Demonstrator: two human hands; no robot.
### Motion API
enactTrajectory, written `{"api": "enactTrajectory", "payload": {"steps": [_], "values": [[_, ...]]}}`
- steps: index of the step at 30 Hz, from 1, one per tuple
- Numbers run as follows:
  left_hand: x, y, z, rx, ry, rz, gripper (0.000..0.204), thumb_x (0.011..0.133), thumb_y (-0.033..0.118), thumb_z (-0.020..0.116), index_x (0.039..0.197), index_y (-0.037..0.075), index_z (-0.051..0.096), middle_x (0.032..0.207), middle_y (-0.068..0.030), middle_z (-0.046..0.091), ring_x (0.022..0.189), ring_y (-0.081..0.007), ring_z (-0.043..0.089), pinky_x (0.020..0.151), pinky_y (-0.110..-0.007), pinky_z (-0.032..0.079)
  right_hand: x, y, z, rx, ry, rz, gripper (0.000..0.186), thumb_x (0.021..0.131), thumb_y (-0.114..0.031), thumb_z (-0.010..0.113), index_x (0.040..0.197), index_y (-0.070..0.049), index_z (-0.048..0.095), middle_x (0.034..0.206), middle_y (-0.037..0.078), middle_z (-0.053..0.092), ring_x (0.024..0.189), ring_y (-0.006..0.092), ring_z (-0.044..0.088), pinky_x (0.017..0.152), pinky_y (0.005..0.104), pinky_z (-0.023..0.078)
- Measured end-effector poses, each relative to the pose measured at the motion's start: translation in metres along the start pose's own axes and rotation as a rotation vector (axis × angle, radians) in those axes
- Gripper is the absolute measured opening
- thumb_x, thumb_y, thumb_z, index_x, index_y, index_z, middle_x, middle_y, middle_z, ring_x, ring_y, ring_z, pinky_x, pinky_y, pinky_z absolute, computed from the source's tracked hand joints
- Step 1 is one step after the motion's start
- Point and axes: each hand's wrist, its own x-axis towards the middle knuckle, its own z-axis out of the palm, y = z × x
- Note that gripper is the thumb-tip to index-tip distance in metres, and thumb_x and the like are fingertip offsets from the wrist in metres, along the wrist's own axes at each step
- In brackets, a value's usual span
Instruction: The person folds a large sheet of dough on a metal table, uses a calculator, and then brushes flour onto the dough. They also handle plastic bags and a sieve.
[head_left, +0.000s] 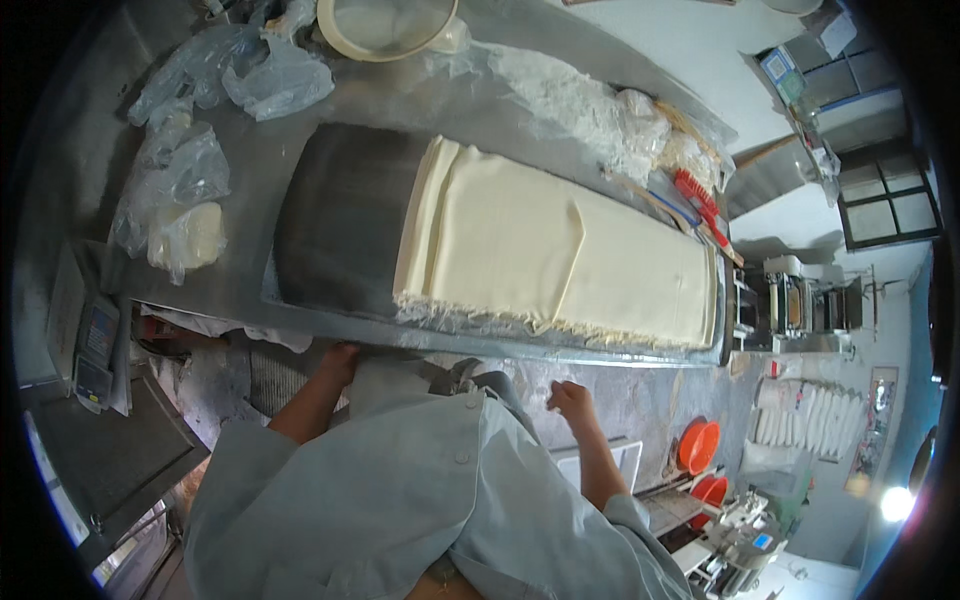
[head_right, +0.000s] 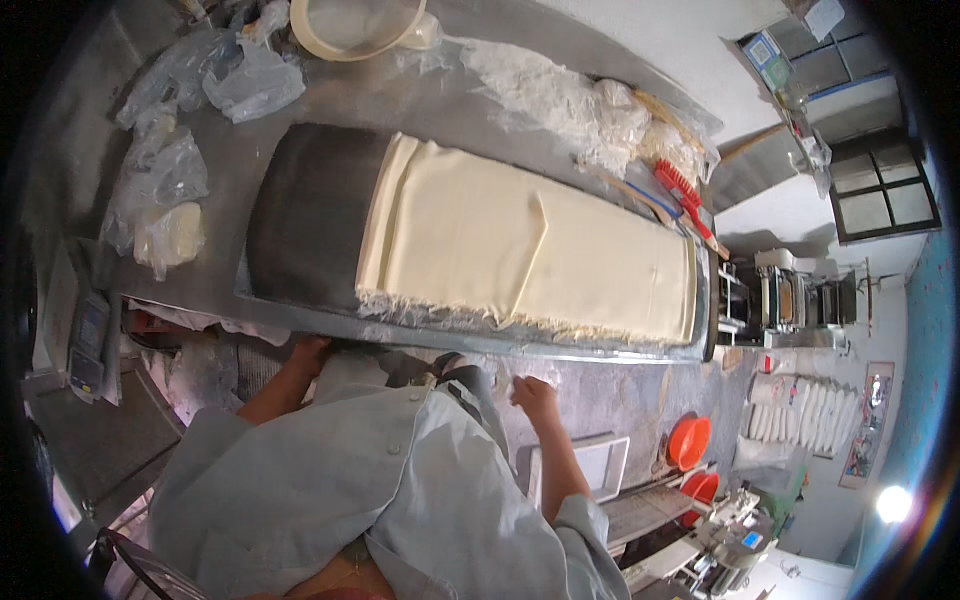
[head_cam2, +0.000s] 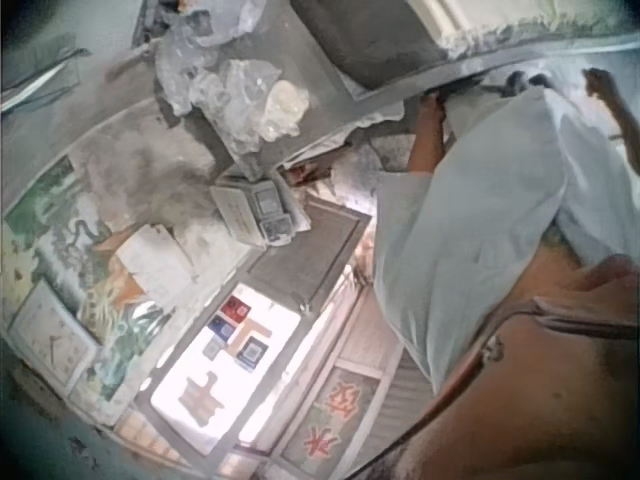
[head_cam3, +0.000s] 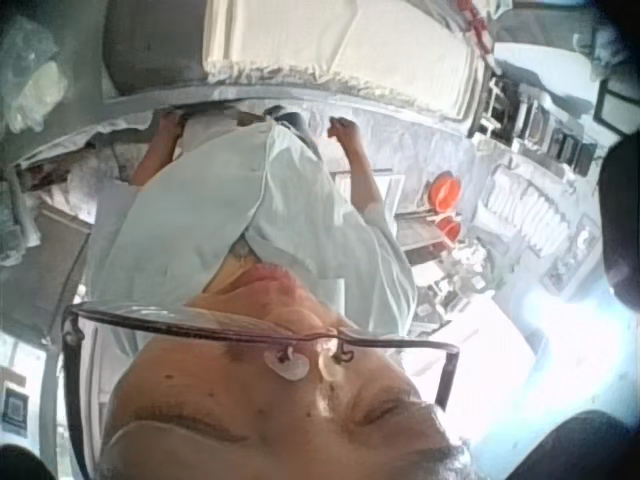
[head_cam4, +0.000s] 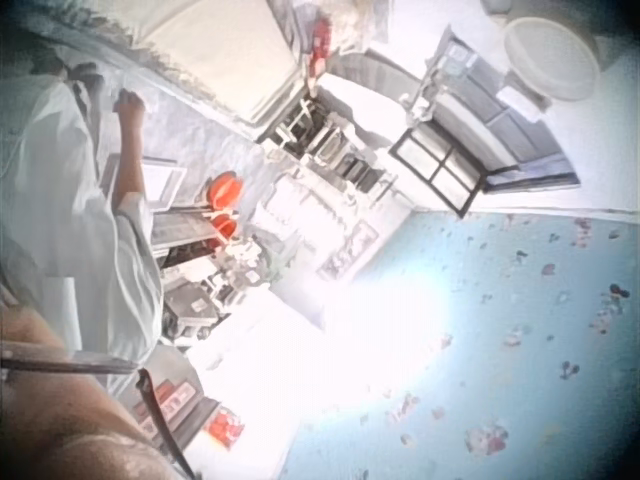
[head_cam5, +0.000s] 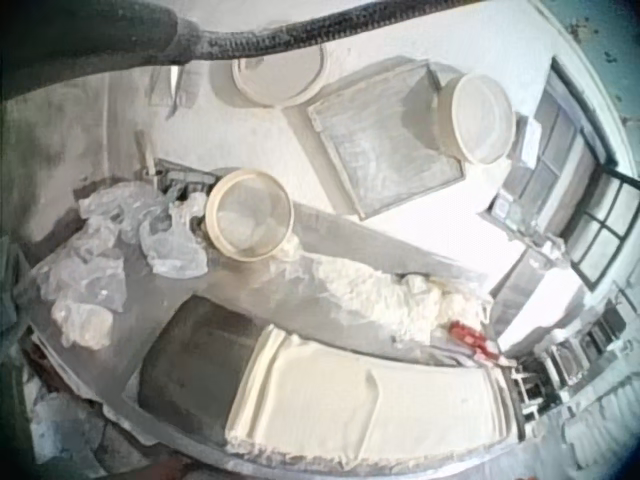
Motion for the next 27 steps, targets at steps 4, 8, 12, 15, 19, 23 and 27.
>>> {"api": "enactTrajectory", "payload": {"steps": [4, 8, 12, 15, 19, 23, 27], "values": [[0.030, 0.020, -0.008, -0.002, 0.197, 0.007, 0.019, 0.079, 0.014, 0.062, 0.096, 0.008, 0.067, 0.104, -0.0174, 0.063, 0.090, -0.0328, 0.063, 0.079, -0.040, 0.052, 0.018, -0.040, -0.069, 0.158, 0.105, -0.095, 0.023, 0.090, -0.019, 0.056, 0.077, -0.002, 0.059, 0.068, 0.007, 0.064, 0.056, 0.0109, 0.059, 0.050, 0.0250, 0.042], [0.024, 0.079, -0.062, 0.113, -0.682, -0.346, 0.018, 0.080, 0.017, 0.062, 0.095, 0.008, 0.067, 0.103, -0.0153, 0.065, 0.088, -0.0311, 0.064, 0.077, -0.040, 0.052, 0.065, -0.105, -0.111, 0.206, 0.082, -0.301, 0.019, 0.090, -0.017, 0.055, 0.082, 0.000, 0.058, 0.068, 0.006, 0.061, 0.057, 0.0100, 0.056, 0.053, 0.0239, 0.046], [0.022, 0.193, -0.143, -0.431, -0.715, -0.394, 0.018, 0.084, 0.021, 0.061, 0.086, 0.005, 0.065, 0.083, -0.0116, 0.064, 0.075, -0.0222, 0.064, 0.067, -0.035, 0.051, 0.117, -0.177, -0.103, -0.106, -0.048, -0.336, 0.029, 0.088, -0.028, 0.056, 0.087, 0.001, 0.056, 0.072, 0.015, 0.064, 0.063, 0.0201, 0.063, 0.056, 0.0329, 0.049], [0.067, 0.269, -0.178, -0.416, 0.005, -0.128, 0.025, 0.087, 0.023, 0.058, 0.073, 0.002, 0.058, 0.063, -0.0101, 0.060, 0.060, -0.0224, 0.062, 0.055, -0.035, 0.047, 0.148, -0.213, -0.076, -0.562, 0.099, -0.482, 0.039, 0.082, -0.041, 0.055, 0.086, -0.002, 0.055, 0.079, 0.021, 0.065, 0.080, 0.0405, 0.062, 0.069, 0.0467, 0.049], [0.178, 0.274, -0.220, 0.037, 0.656, -0.008, 0.013, 0.083, 0.018, 0.059, 0.084, 0.006, 0.057, 0.080, -0.0143, 0.058, 0.075, -0.0354, 0.057, 0.064, -0.043, 0.046, 0.162, -0.226, -0.064, -0.599, 0.089, -0.557, 0.032, 0.080, -0.034, 0.058, 0.080, -0.002, 0.055, 0.074, 0.019, 0.062, 0.072, 0.0374, 0.062, 0.064, 0.0448, 0.048], [0.245, 0.239, -0.232, 0.121, 0.645, -0.151, 0.016, 0.079, 0.017, 0.062, 0.087, 0.006, 0.053, 0.085, -0.0140, 0.056, 0.080, -0.0350, 0.057, 0.066, -0.045, 0.047, 0.152, -0.215, -0.064, -0.269, 0.105, -0.538, 0.023, 0.078, -0.021, 0.061, 0.075, 0.000, 0.051, 0.066, 0.015, 0.058, 0.059, 0.0317, 0.056, 0.058, 0.0405, 0.045], [0.254, 0.225, -0.220, 0.100, 0.667, -0.060, 0.018, 0.077, 0.015, 0.063, 0.083, 0.005, 0.050, 0.085, -0.0134, 0.054, 0.079, -0.0354, 0.055, 0.065, -0.045, 0.046, 0.138, -0.215, -0.055, -0.248, 0.217, -0.446, 0.017, 0.080, -0.016, 0.061, 0.083, -0.002, 0.053, 0.070, 0.014, 0.057, 0.067, 0.0316, 0.056, 0.065, 0.0408, 0.046]]}}
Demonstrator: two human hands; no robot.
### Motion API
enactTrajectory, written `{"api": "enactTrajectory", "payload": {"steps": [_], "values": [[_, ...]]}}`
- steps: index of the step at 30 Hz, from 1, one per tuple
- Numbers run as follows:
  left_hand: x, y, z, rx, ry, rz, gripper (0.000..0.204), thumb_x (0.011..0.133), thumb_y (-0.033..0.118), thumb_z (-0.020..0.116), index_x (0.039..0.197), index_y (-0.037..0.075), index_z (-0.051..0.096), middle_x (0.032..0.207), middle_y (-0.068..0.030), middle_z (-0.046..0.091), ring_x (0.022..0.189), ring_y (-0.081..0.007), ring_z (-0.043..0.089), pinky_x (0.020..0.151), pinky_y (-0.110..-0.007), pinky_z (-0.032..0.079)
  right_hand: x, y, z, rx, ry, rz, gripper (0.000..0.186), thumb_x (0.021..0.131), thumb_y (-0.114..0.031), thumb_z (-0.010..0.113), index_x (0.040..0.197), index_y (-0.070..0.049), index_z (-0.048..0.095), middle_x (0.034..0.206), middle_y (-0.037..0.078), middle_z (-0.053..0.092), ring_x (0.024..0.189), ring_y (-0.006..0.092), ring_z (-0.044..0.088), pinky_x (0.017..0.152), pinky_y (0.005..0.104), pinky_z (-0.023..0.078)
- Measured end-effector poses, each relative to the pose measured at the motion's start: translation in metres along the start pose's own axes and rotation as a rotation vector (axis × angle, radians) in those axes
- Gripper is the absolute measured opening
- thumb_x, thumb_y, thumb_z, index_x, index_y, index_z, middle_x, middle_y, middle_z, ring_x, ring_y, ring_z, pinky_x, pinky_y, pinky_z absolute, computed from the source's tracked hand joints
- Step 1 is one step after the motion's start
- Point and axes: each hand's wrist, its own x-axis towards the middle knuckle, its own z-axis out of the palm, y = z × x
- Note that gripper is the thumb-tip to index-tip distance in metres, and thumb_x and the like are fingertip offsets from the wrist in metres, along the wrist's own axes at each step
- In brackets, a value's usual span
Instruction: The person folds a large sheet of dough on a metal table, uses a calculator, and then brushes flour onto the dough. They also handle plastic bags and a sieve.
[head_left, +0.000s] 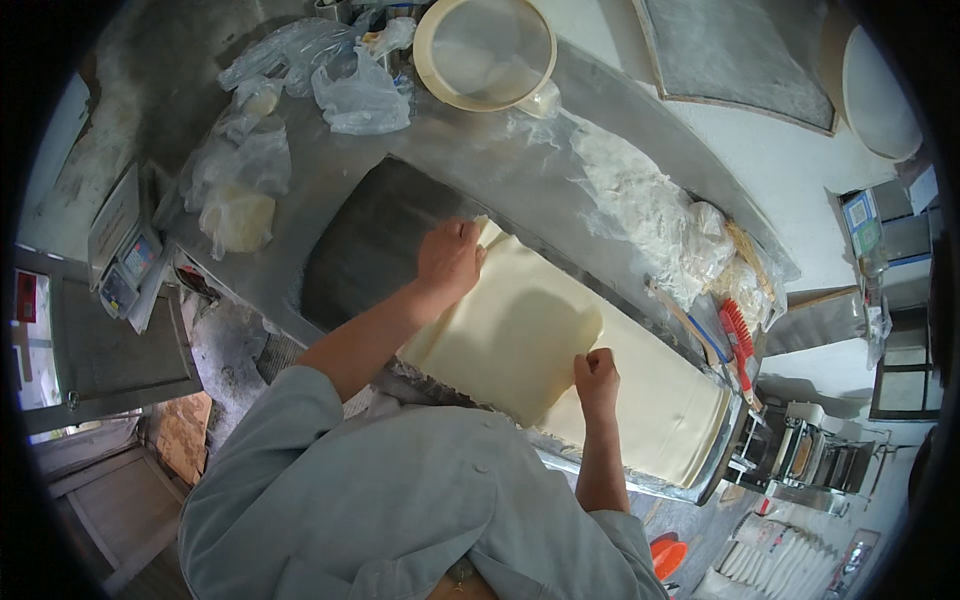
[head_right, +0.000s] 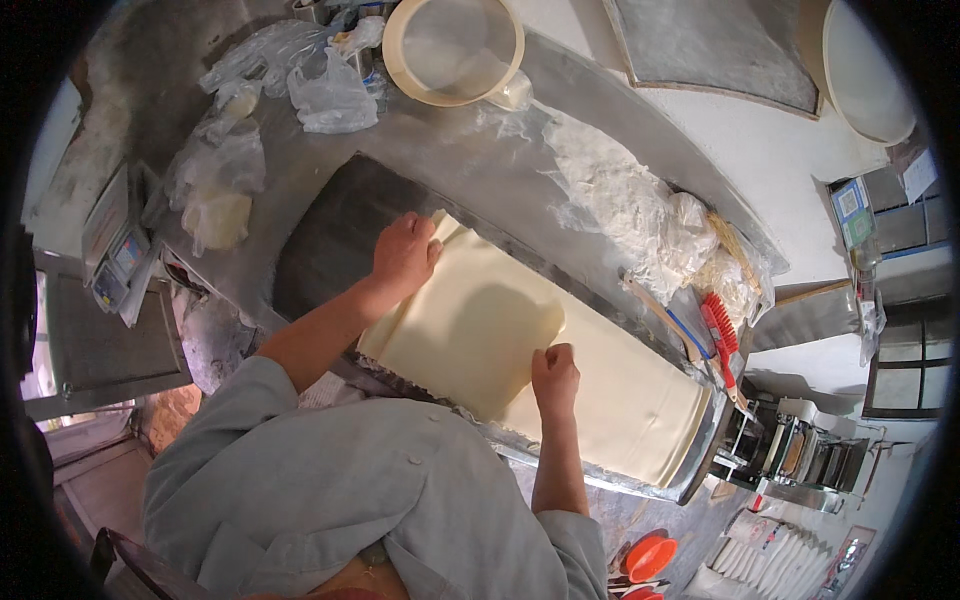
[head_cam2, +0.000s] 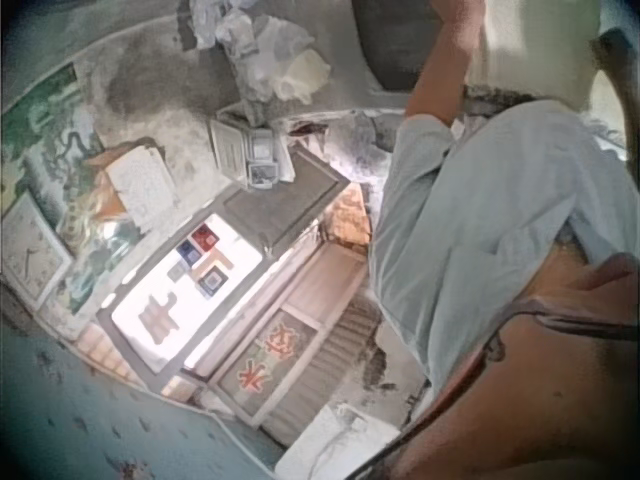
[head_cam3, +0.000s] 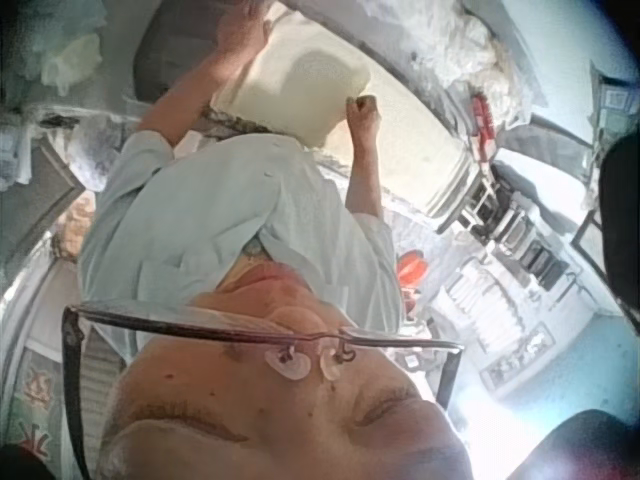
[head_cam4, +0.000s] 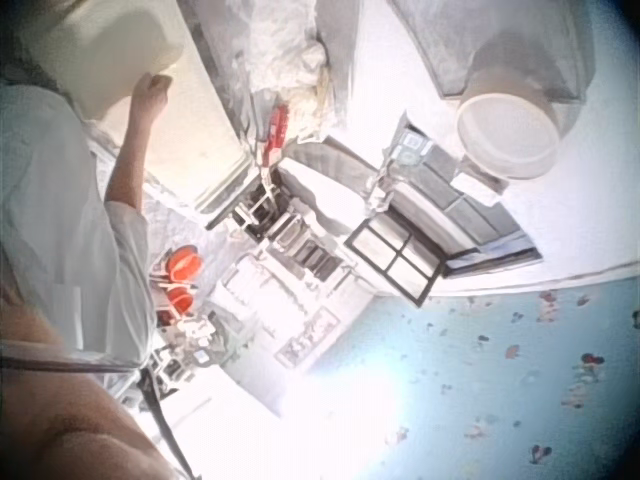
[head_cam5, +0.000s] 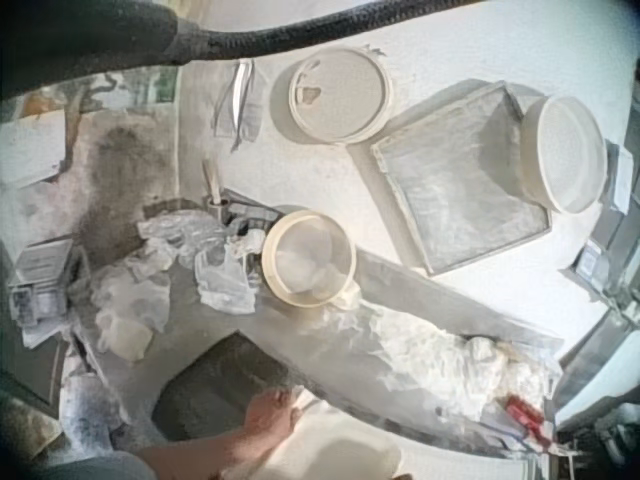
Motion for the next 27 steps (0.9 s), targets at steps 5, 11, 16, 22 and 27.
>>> {"api": "enactTrajectory", "payload": {"steps": [5, 11, 16, 22, 27], "values": [[-0.001, -0.003, -0.002, -0.114, 0.140, 0.165, 0.015, 0.073, 0.010, 0.063, 0.077, 0.006, 0.049, 0.083, -0.0130, 0.052, 0.077, -0.0331, 0.054, 0.062, -0.044, 0.044, 0.020, -0.048, 0.020, -0.068, 0.144, -0.440, 0.023, 0.078, -0.007, 0.063, 0.099, -0.004, 0.055, 0.093, 0.013, 0.057, 0.086, 0.0309, 0.054, 0.079, 0.0414, 0.043], [-0.021, -0.006, -0.007, -0.305, 0.008, 0.320, 0.012, 0.071, 0.003, 0.061, 0.081, 0.007, 0.055, 0.077, -0.0110, 0.054, 0.069, -0.0329, 0.055, 0.058, -0.043, 0.045, 0.089, -0.111, 0.076, -0.051, 0.061, -0.845, 0.037, 0.070, -0.004, 0.067, 0.105, -0.007, 0.057, 0.102, 0.011, 0.058, 0.099, 0.0352, 0.052, 0.086, 0.0440, 0.042], [-0.007, -0.022, 0.003, -0.444, 0.108, -0.109, 0.011, 0.074, 0.001, 0.061, 0.083, 0.005, 0.056, 0.081, -0.0114, 0.057, 0.075, -0.0334, 0.057, 0.063, -0.041, 0.047, 0.133, -0.124, 0.108, -0.041, -0.057, -0.841, 0.017, 0.073, -0.005, 0.065, 0.089, -0.009, 0.064, 0.096, 0.012, 0.062, 0.094, 0.0327, 0.055, 0.083, 0.0419, 0.044], [-0.007, -0.047, -0.031, -0.326, 0.076, 0.066, 0.030, 0.079, 0.012, 0.062, 0.109, 0.009, 0.059, 0.107, -0.0113, 0.060, 0.098, -0.0299, 0.057, 0.081, -0.040, 0.047, 0.104, -0.059, 0.059, -0.089, 0.191, -0.612, 0.034, 0.082, -0.015, 0.065, 0.112, -0.002, 0.057, 0.112, 0.016, 0.058, 0.107, 0.0332, 0.051, 0.093, 0.0420, 0.039], [-0.042, -0.053, -0.051, -0.211, -0.455, 0.504, 0.058, 0.079, 0.030, 0.065, 0.133, 0.015, 0.047, 0.144, -0.0083, 0.034, 0.133, -0.0305, 0.029, 0.105, -0.046, 0.030, 0.010, 0.011, 0.007, -0.522, 0.277, -0.150, 0.042, 0.082, -0.025, 0.063, 0.115, -0.002, 0.055, 0.110, 0.017, 0.055, 0.108, 0.0331, 0.047, 0.097, 0.0463, 0.033]]}}
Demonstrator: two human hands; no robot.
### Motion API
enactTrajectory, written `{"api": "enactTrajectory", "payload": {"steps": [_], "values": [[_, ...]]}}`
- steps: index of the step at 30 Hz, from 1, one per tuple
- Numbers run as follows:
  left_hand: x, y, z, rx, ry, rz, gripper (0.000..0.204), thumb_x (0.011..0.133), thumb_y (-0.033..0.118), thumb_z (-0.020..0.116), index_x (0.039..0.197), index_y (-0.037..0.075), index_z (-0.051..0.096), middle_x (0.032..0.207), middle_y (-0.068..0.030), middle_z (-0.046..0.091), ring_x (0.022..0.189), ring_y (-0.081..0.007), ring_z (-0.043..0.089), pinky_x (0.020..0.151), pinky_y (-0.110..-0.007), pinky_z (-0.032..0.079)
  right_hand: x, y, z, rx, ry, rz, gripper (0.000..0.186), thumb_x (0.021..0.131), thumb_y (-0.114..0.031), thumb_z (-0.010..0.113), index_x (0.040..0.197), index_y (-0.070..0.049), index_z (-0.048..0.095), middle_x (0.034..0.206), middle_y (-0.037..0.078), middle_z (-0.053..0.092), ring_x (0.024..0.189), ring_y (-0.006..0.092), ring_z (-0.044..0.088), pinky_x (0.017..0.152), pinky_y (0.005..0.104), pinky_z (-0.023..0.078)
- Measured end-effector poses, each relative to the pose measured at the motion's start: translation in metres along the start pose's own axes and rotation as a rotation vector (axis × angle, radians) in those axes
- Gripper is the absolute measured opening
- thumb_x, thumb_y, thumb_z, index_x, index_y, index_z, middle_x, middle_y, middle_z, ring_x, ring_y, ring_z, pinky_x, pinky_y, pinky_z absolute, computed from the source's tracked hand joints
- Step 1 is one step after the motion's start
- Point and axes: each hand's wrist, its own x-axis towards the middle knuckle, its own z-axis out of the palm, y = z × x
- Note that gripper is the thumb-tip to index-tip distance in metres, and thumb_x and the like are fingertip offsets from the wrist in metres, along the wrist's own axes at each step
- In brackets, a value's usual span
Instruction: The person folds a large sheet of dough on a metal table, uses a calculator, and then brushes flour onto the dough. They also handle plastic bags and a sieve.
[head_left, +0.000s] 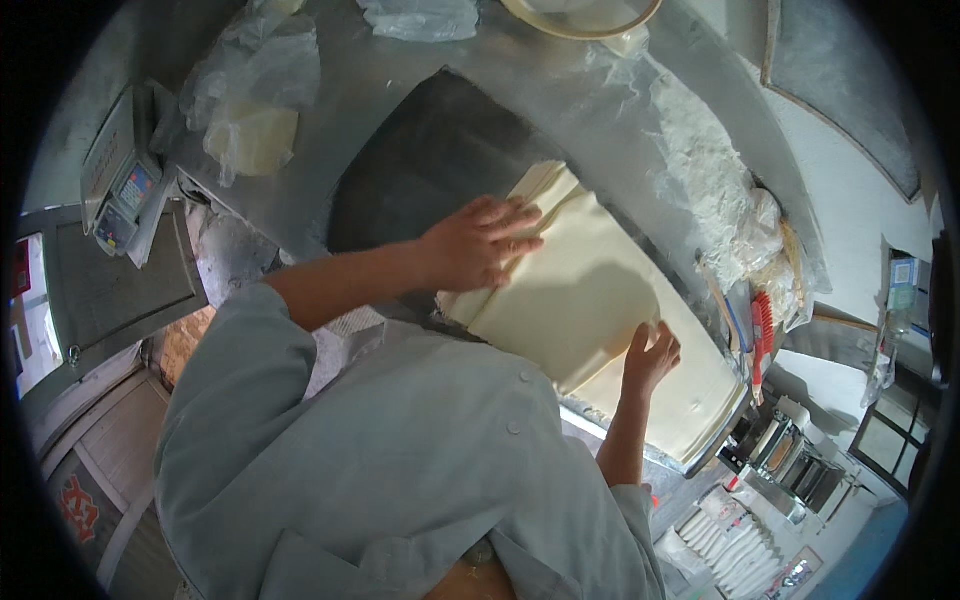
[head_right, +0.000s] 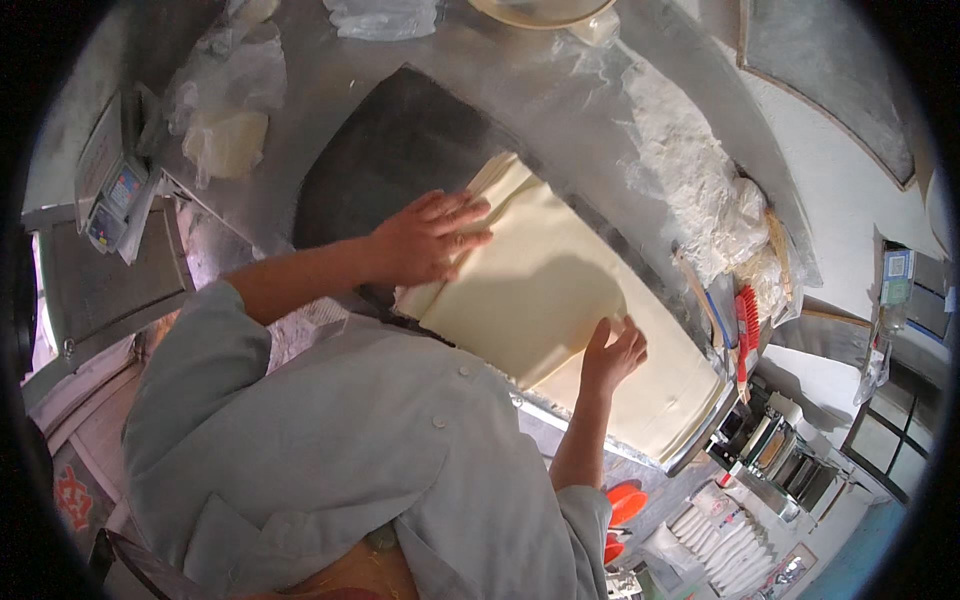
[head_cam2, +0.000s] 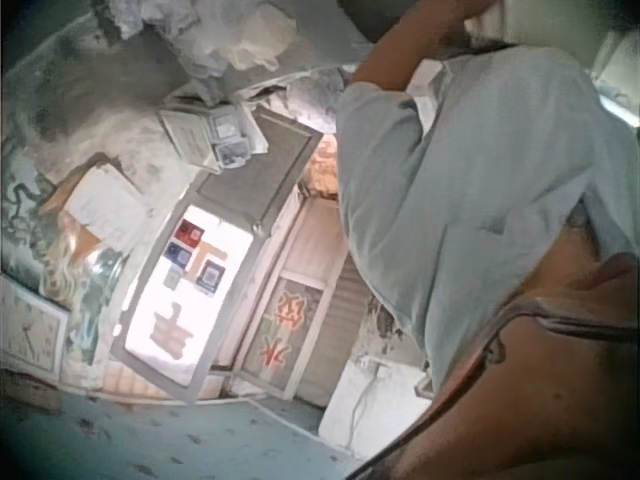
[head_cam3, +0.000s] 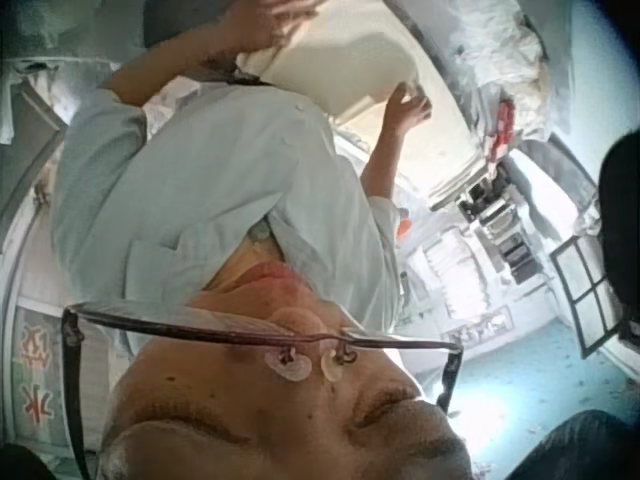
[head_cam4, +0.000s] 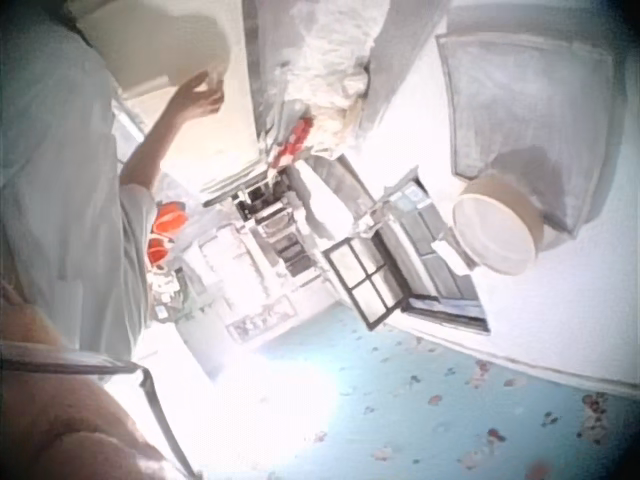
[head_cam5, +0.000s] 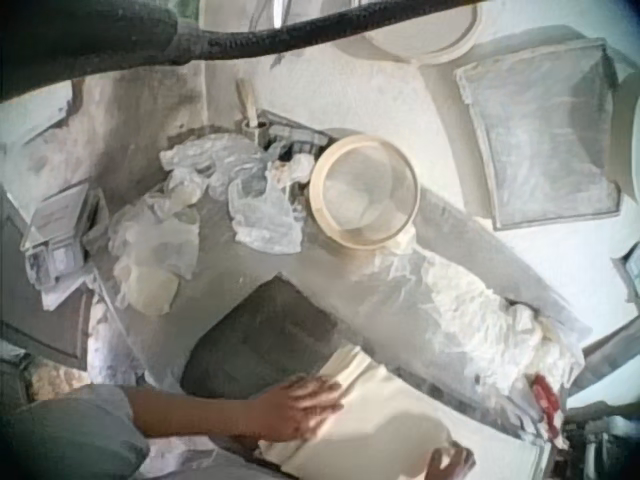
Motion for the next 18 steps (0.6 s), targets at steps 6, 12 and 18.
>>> {"api": "enactTrajectory", "payload": {"steps": [6, 12, 18], "values": [[-0.014, 0.009, 0.005, 0.037, 0.097, -0.056, 0.064, 0.079, 0.033, 0.063, 0.135, 0.009, 0.043, 0.145, -0.0118, 0.031, 0.133, -0.0340, 0.029, 0.105, -0.049, 0.029, -0.035, -0.008, 0.003, 0.099, -0.027, -0.067, 0.016, 0.082, -0.020, 0.058, 0.083, -0.003, 0.057, 0.089, 0.010, 0.059, 0.092, 0.0283, 0.050, 0.086, 0.0431, 0.036], [-0.058, 0.018, -0.002, -0.049, -0.042, -0.071, 0.054, 0.077, 0.019, 0.063, 0.129, 0.007, 0.049, 0.143, -0.0142, 0.035, 0.132, -0.0366, 0.032, 0.105, -0.048, 0.031, -0.024, -0.054, -0.012, 0.399, -0.218, 0.257, 0.018, 0.088, -0.021, 0.052, 0.095, -0.006, 0.048, 0.076, 0.019, 0.060, 0.071, 0.0386, 0.060, 0.065, 0.0475, 0.046], [-0.041, -0.009, -0.029, -1.694, 0.153, -0.782, 0.058, 0.095, 0.052, 0.033, 0.124, 0.006, 0.054, 0.117, -0.0131, 0.059, 0.110, -0.0284, 0.055, 0.099, -0.043, 0.038, -0.008, -0.209, -0.045, 1.172, -0.349, -0.345, 0.025, 0.088, -0.008, 0.051, 0.112, -0.002, 0.045, 0.094, 0.021, 0.058, 0.079, 0.0327, 0.061, 0.067, 0.0440, 0.048]]}}
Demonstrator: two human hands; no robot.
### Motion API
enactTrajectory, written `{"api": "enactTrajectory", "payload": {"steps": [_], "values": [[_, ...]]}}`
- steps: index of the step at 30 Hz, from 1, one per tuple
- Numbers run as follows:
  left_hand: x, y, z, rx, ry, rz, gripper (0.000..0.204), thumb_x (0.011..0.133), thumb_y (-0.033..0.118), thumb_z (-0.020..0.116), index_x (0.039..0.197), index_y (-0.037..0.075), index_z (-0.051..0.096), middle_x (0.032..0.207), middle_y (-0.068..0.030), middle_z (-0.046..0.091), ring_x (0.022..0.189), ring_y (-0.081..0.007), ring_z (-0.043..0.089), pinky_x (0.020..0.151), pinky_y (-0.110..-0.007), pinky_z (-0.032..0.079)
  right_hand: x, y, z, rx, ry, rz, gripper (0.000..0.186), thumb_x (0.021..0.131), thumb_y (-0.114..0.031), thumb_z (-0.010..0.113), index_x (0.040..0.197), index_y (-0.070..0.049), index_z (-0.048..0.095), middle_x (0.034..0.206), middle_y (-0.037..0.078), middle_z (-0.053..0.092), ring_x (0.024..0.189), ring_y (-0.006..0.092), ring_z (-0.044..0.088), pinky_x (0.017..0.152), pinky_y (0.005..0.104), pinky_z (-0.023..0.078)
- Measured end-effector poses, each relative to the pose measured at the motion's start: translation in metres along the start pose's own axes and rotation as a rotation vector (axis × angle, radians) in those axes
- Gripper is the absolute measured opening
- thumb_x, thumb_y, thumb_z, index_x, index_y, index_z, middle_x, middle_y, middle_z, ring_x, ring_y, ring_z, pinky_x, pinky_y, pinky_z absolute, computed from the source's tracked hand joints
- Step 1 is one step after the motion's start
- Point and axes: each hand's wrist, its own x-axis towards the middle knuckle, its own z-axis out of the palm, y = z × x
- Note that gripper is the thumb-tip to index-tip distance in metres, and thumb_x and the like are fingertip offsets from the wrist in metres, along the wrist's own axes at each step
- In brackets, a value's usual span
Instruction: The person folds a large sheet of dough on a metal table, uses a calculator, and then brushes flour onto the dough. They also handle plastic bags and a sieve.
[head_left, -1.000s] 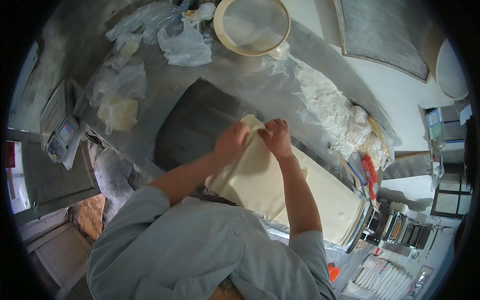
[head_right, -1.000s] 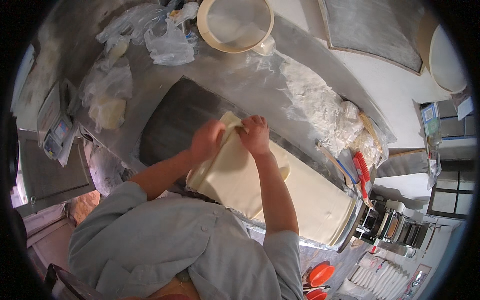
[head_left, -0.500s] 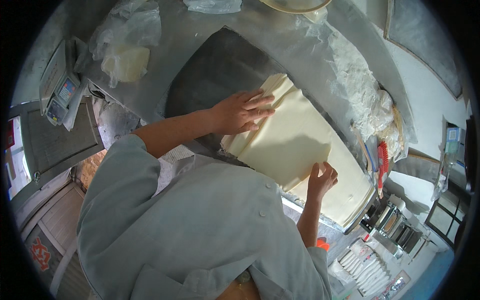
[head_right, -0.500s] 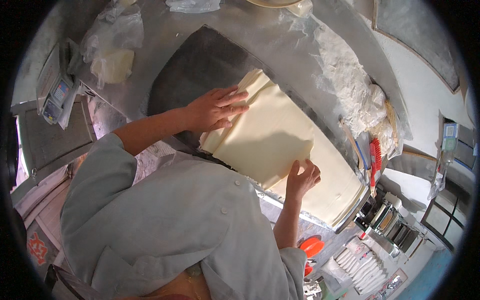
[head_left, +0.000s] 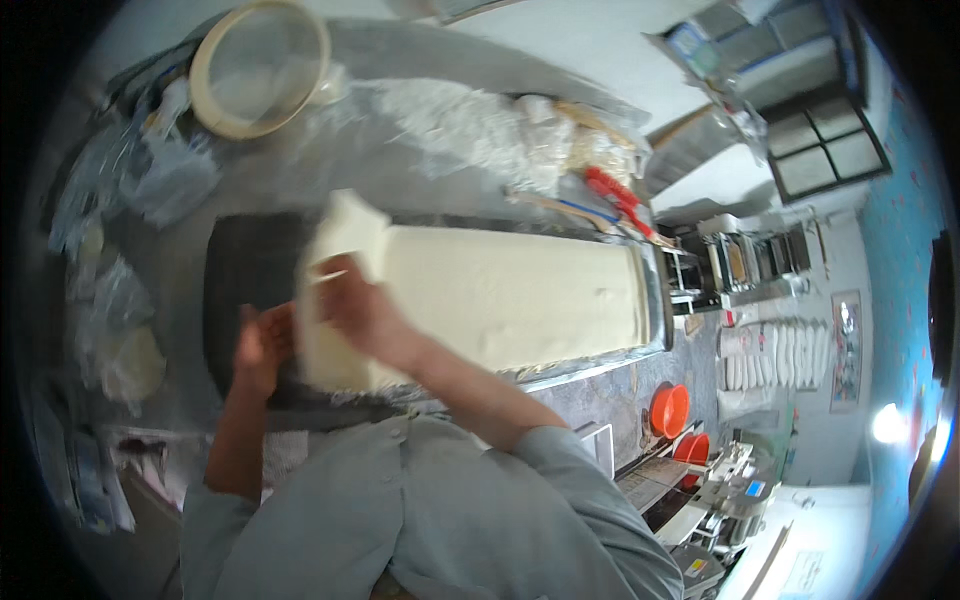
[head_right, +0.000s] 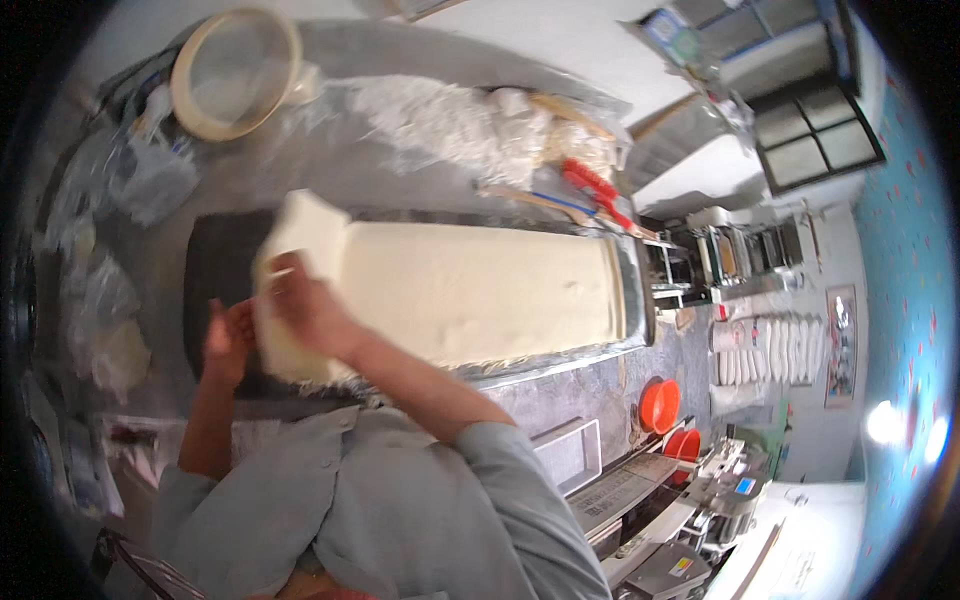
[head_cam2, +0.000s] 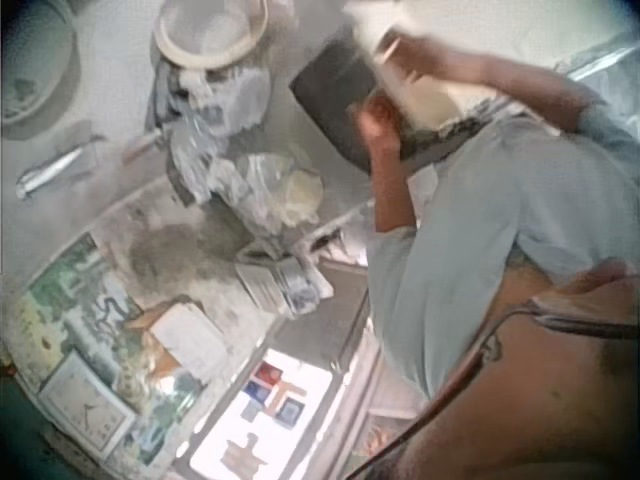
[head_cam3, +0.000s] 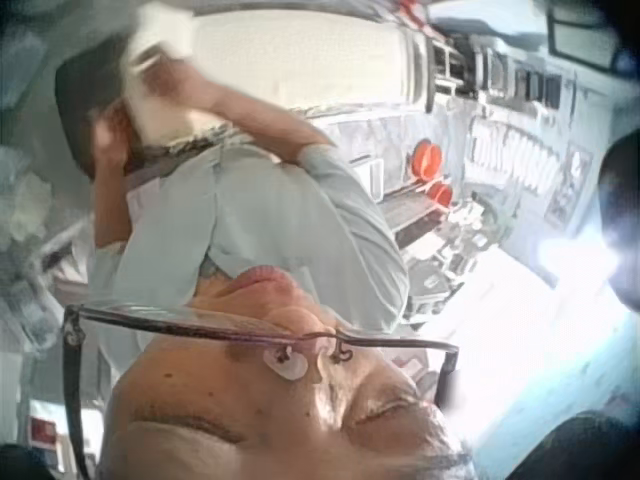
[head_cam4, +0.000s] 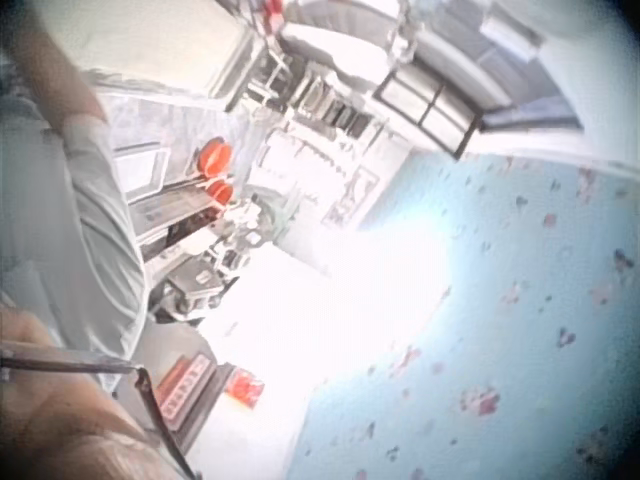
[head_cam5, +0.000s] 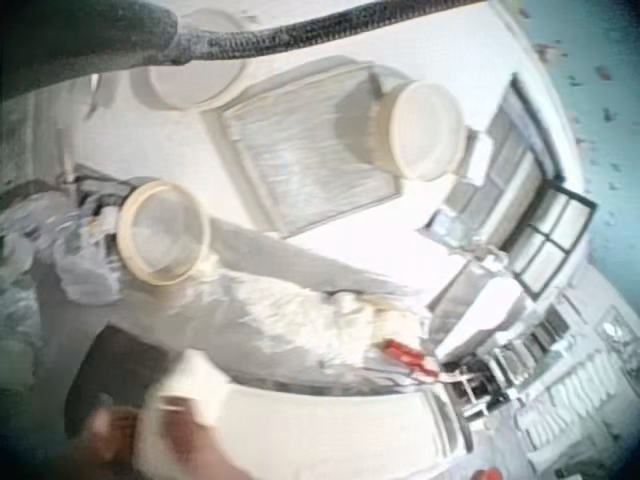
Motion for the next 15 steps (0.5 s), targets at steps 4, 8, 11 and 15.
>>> {"api": "enactTrajectory", "payload": {"steps": [4, 8, 11, 15], "values": [[0.014, 0.004, -0.055, -0.401, -0.007, 0.154, 0.067, 0.094, 0.058, 0.028, 0.137, 0.007, 0.038, 0.131, -0.0147, 0.048, 0.117, -0.0305, 0.049, 0.097, -0.046, 0.041, -0.019, -0.020, -0.021, -0.041, -0.096, -0.098, 0.038, 0.085, -0.006, 0.060, 0.121, -0.003, 0.047, 0.104, 0.013, 0.061, 0.090, 0.0223, 0.063, 0.075, 0.0328, 0.051], [0.042, -0.015, -0.135, 0.394, 0.258, 0.055, 0.049, 0.092, 0.037, 0.049, 0.128, 0.004, 0.047, 0.127, -0.0158, 0.051, 0.115, -0.0303, 0.050, 0.096, -0.044, 0.041, -0.076, 0.043, -0.146, -0.264, 0.084, 0.023, 0.026, 0.084, -0.005, 0.062, 0.109, 0.000, 0.058, 0.104, 0.014, 0.063, 0.086, 0.0222, 0.065, 0.075, 0.0333, 0.053], [0.047, -0.028, -0.118, 1.251, 0.756, 0.363, 0.043, 0.088, 0.025, 0.058, 0.123, 0.001, 0.051, 0.125, -0.0187, 0.051, 0.115, -0.0326, 0.049, 0.097, -0.044, 0.039, -0.130, 0.110, -0.296, -0.546, 0.430, 0.254, 0.022, 0.085, -0.005, 0.059, 0.107, -0.002, 0.062, 0.093, 0.013, 0.068, 0.084, 0.0212, 0.067, 0.068, 0.0315, 0.054], [0.038, -0.050, 0.033, 1.649, 0.717, 0.647, 0.046, 0.089, 0.030, 0.054, 0.125, 0.000, 0.049, 0.129, -0.0217, 0.048, 0.121, -0.0365, 0.043, 0.102, -0.044, 0.033, -0.194, 0.183, -0.495, -0.995, 0.637, 0.361, 0.018, 0.082, -0.015, 0.057, 0.098, -0.007, 0.064, 0.091, 0.014, 0.066, 0.087, 0.0303, 0.064, 0.074, 0.0388, 0.050]]}}
